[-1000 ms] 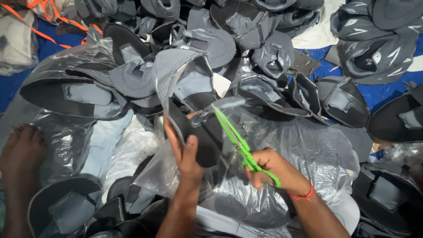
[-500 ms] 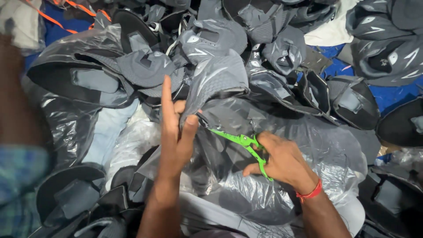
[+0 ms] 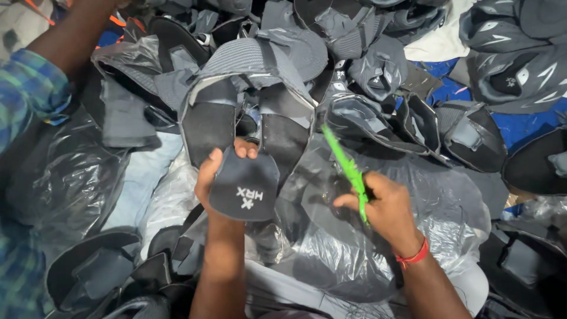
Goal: The person trims excess material and threads from shoe uppers using scissors.
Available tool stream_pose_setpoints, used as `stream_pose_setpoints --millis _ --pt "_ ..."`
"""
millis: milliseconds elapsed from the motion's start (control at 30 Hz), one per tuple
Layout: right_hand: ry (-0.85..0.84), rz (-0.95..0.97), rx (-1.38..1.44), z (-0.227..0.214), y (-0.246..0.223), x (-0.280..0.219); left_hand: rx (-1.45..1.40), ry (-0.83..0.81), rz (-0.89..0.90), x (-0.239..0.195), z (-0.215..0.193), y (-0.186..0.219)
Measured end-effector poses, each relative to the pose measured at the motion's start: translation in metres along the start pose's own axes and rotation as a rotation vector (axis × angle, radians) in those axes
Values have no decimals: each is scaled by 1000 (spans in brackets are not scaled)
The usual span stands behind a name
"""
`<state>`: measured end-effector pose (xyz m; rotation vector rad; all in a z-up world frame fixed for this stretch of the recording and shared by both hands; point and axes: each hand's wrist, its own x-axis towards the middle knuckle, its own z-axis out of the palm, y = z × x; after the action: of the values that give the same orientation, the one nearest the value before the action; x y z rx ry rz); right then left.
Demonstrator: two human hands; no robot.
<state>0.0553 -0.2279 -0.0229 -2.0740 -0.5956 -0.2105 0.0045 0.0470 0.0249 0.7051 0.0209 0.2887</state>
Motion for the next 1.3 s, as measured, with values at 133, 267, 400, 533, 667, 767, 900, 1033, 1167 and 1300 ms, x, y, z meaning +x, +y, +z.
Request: stream_pose_setpoints --millis 133,267,400,533,667,767,900,1033,1167,1300 --pt "12 162 147 5 17 -4 -99 -11 -28 -10 16 -8" --pt "39 251 271 12 34 -8 -129 -3 -158 -16 23 -17" --pt "42 190 367 12 36 -6 -147 -71 -240 -14 13 -33" --pt "57 197 412 19 53 -11 -135 -92 -312 -15 12 -40" --pt "106 352 466 23 67 -18 109 -27 -353 -15 19 -47" --pt "165 453 597 24 74 -18 461 23 -282 -12 6 -60" --pt "303 496 1108 5 44 1 838 61 -147 -4 4 -53" --pt "222 602 1192 2 62 9 911 69 36 8 32 -55" --pt "207 646 1106 8 71 12 1330 -351 326 -14 119 -52" --pt "221 589 1033 6 68 12 1038 -950 654 -40 139 -91"
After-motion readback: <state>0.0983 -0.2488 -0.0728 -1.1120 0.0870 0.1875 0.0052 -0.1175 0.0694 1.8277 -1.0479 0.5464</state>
